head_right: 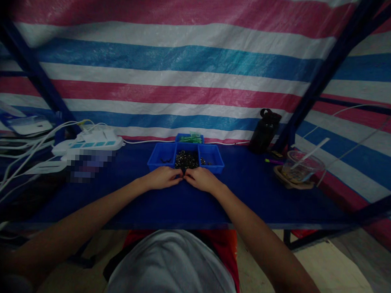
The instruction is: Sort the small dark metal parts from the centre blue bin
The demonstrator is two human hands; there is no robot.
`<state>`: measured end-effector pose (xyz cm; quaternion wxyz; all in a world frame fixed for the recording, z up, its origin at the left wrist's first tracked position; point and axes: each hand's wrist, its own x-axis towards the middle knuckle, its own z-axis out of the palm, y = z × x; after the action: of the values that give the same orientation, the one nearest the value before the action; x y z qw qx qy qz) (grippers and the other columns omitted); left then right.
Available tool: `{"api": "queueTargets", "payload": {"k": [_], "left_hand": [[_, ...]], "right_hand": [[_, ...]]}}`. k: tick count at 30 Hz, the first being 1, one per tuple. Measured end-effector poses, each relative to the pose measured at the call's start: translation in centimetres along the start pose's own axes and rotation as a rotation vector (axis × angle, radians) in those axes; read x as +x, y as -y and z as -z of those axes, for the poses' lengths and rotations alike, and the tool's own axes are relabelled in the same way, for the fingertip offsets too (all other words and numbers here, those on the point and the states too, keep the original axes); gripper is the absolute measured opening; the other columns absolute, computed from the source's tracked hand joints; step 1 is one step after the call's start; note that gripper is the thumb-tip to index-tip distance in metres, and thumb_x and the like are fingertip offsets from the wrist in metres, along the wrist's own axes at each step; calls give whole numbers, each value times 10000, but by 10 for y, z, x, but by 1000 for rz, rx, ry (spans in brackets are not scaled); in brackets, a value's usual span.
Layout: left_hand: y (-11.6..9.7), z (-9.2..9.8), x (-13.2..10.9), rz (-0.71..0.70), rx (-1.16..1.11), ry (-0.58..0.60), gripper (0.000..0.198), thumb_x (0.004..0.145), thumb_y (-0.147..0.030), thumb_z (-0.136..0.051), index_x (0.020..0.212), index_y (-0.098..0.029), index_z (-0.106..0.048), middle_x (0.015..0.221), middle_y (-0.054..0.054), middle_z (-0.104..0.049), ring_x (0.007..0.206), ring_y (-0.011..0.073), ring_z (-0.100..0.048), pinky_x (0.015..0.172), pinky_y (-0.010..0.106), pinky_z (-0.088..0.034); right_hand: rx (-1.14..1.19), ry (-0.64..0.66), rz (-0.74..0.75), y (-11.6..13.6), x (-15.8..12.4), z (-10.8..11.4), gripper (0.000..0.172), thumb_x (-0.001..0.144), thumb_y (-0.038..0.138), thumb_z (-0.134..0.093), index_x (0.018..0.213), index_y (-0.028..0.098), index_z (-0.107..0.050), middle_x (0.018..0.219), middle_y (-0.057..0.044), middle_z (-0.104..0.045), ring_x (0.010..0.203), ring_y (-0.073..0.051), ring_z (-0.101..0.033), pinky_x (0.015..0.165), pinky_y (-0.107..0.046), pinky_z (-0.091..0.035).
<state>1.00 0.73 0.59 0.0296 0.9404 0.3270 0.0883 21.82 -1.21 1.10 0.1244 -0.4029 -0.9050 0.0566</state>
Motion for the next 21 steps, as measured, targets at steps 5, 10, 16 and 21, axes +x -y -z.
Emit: {"api": "queueTargets", "payload": {"k": [5, 10, 16, 21], "left_hand": [[-1, 1, 0, -4, 2, 3, 243, 921, -370, -421, 961, -199, -589, 742, 20, -647, 650, 150, -604, 578, 219, -372], [1, -1, 0, -3, 0, 4, 226, 914, -361, -432, 958, -202, -585, 735, 15, -644, 653, 151, -607, 574, 220, -372], [0, -1, 0, -4, 21, -15, 227, 911, -366, -435, 934, -196, -583, 721, 14, -632, 647, 148, -601, 571, 219, -373], [-1, 0, -1, 5, 7, -12, 225, 908, -374, -443, 913, -192, -576, 690, 8, -617, 614, 135, -582, 556, 211, -358]], "right_hand": [[26, -36, 18, 1, 0, -2, 154, 911, 272, -476, 907, 162, -584, 846, -44, -640, 784, -145, -581, 683, -228, -357], [28, -45, 27, -1, 0, -5, 143, 906, 267, -485, 938, 166, -581, 868, -48, -624, 810, -152, -572, 715, -240, -376], [31, -18, 76, -3, 2, -6, 187, 917, 246, -460, 964, 162, -621, 916, -66, -631, 848, -156, -579, 763, -251, -393], [75, -31, 68, 0, 1, -4, 148, 898, 222, -488, 932, 156, -616, 885, -58, -647, 805, -144, -585, 720, -233, -384]]}}
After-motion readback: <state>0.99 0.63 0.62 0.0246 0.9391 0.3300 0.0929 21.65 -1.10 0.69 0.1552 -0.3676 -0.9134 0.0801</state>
